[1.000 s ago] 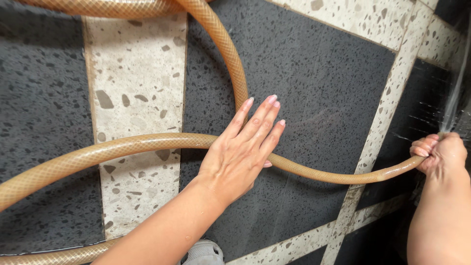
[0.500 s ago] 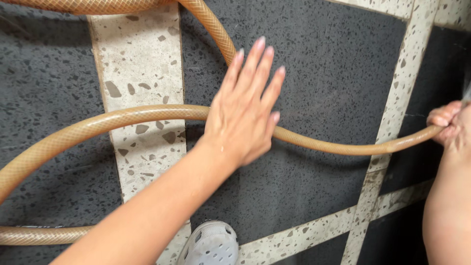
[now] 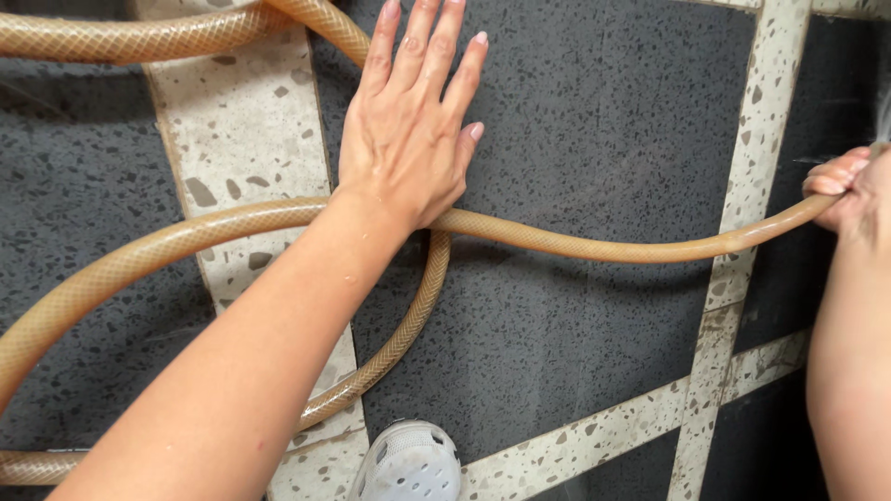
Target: The person uses a hose to spray water on a tiled floor in a garage area, cleaning the surface around a parked white car and a blue shoe rack. The person moves the hose back and forth to cover different sections of the floor, including the area under the car and near the entrance.
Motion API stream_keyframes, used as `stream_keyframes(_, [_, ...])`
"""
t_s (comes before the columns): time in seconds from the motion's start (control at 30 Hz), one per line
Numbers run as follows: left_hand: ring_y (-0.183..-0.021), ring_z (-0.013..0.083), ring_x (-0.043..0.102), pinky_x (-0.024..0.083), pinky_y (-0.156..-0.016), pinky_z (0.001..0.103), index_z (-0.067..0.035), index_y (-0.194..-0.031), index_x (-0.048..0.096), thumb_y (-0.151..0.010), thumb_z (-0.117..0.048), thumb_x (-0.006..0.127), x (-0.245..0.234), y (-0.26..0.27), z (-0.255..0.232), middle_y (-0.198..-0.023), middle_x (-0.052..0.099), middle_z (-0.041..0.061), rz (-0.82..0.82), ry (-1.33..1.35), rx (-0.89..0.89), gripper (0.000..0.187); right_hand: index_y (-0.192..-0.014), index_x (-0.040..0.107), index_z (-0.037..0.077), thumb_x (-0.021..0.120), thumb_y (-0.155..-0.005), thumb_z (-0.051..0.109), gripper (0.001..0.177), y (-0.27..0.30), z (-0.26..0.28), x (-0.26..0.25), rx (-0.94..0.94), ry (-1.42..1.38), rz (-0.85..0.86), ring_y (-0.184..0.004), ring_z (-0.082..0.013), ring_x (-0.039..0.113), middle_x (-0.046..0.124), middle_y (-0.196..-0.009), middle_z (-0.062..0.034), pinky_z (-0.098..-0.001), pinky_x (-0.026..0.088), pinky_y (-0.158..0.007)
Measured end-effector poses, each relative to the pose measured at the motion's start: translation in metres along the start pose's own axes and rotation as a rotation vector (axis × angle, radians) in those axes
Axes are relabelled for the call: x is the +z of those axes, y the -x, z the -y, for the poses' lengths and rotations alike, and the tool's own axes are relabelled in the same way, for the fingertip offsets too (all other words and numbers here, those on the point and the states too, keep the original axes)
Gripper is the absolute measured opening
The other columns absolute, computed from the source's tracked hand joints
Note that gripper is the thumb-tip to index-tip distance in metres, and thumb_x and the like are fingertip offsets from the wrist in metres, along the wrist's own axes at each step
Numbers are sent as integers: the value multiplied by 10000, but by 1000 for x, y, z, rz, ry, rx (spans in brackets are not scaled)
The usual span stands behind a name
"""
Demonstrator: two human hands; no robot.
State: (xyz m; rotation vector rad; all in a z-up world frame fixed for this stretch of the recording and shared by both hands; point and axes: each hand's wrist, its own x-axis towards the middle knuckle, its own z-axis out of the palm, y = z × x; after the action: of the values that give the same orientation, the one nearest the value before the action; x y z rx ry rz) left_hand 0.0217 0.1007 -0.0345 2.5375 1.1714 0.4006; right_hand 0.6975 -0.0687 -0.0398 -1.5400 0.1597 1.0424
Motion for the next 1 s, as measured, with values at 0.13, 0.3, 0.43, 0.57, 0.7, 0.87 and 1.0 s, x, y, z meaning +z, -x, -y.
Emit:
stream_keyframes(0.13, [-1613, 339, 97, 15, -1309, 519, -47, -1639, 407, -1054, -398, 557, 2, 1, 0, -1730, 201, 211, -10, -39, 19, 699, -834, 546, 171, 357, -1076, 658, 576, 8, -22, 5, -130, 57, -226, -495, -108, 379, 390, -591, 57, -280, 405, -499])
stream_keyframes(0.3, [-1618, 334, 79, 10, -1315, 519, -45, -1653, 394, -1064, -411, 546, 4, 1, 0, -1740, 188, 205, 8, -53, 11, 710, -857, 472, 136, 328, -1063, 679, 599, 40, -47, 15, -242, 126, -280, -473, -97, 344, 358, -599, 58, -249, 366, -452])
stream_keyframes(0.43, [-1622, 326, 73, 10, -1318, 514, -60, -1665, 384, -1073, -429, 523, 5, 1, 1, -1747, 181, 194, -6, -108, 17, 712, -1052, 521, 74, 401, -1128, 530, 477, 60, -77, -17, -189, 39, -460, -494, -56, 378, 456, -673, 71, -197, 363, -437])
stream_keyframes(0.57, [-1612, 324, 62, -8, -1302, 525, -71, -1653, 384, -1063, -454, 501, 5, 3, -2, -1739, 184, 183, 24, -192, 19, 713, -987, 371, 52, 275, -1053, 199, 187, 94, -123, -60, -104, -53, -645, -467, -56, 426, 480, -677, 0, -184, 330, -376])
stream_keyframes(0.7, [-1595, 312, 56, -26, -1280, 530, -88, -1629, 386, -1028, -480, 490, 4, 9, -15, -1722, 191, 166, 55, -241, 36, 724, -859, 380, 56, 243, -960, 142, 191, 124, -162, -102, -14, -19, -783, -430, -85, 378, 428, -628, -31, -219, 326, -354])
stream_keyframes(0.87, [-1592, 318, 58, -31, -1276, 540, -100, -1620, 401, -1027, -473, 485, 6, 13, -19, -1715, 218, 155, 65, -258, 81, 706, -792, 404, 140, 325, -1014, 225, 251, 104, -148, -114, -63, 86, -652, -447, -50, 392, 418, -611, 42, -204, 306, -380])
stream_keyframes(1.0, [-1602, 326, 67, -29, -1274, 564, -93, -1622, 416, -1046, -456, 488, 8, 6, -12, -1715, 234, 175, 48, -235, 94, 685, -740, 382, 180, 330, -1052, 361, 365, 81, -103, -82, -211, 161, -438, -441, -59, 359, 364, -581, 57, -216, 295, -391])
